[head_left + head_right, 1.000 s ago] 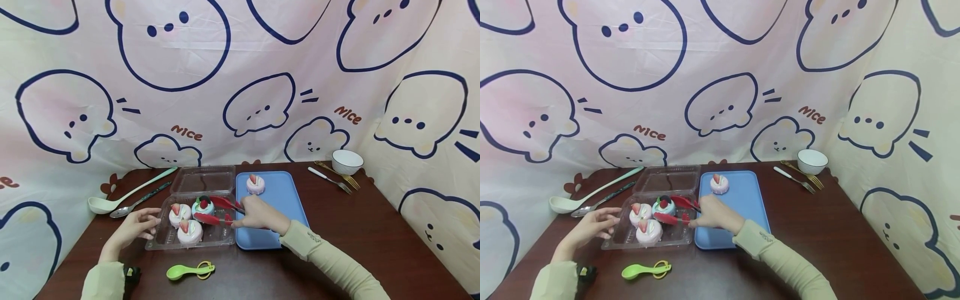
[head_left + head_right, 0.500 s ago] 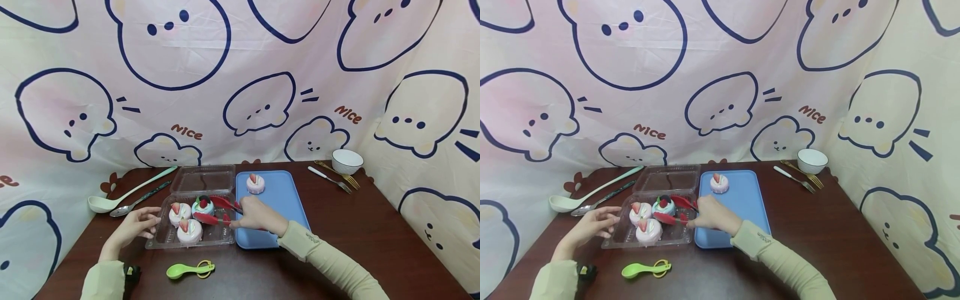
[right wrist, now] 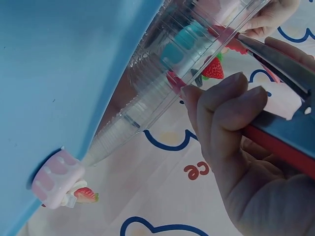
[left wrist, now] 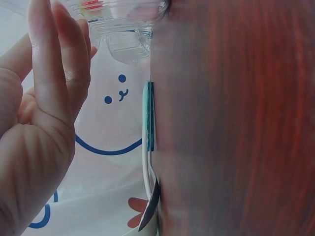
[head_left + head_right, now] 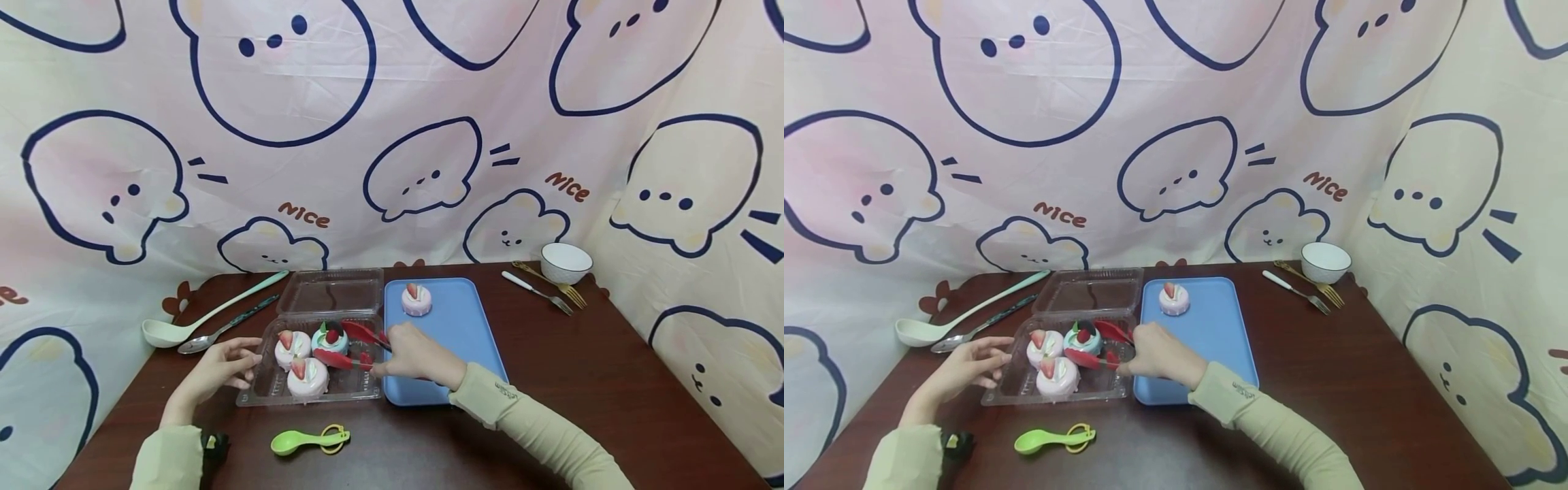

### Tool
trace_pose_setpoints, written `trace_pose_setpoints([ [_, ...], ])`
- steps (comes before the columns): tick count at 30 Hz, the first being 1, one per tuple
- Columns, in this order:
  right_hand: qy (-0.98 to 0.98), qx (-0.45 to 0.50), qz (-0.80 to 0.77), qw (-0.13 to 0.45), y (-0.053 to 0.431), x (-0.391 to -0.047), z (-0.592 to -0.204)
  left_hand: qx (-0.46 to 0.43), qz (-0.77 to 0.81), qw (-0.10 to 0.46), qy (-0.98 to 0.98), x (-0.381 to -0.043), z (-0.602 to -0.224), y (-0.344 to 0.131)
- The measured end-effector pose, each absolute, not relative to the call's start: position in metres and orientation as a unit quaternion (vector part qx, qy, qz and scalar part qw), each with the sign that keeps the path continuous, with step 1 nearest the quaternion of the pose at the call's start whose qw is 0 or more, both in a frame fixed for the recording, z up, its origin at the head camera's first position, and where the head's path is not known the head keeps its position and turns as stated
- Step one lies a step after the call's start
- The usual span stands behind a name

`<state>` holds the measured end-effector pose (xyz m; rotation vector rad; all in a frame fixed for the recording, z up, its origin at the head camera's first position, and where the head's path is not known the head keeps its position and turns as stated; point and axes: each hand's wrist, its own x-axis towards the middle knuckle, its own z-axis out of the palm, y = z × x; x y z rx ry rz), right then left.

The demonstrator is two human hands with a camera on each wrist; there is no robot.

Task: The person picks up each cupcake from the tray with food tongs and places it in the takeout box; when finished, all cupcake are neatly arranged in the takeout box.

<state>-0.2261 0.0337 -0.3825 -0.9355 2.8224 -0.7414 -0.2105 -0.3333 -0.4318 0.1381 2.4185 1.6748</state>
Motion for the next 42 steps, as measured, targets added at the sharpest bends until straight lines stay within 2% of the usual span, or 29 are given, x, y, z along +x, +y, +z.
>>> trace_pose_setpoints([
  [25,0.921,-0.288,-0.257,0.053,0.035,-0.226,-0.382,0.049,0.566,0.098,0.817,-0.209,-0.429,-0.332],
  [42,0.904,-0.301,-0.302,0.011,0.056,-0.226,-0.380,0.051,0.562,0.092,0.820,-0.208,-0.432,-0.333],
])
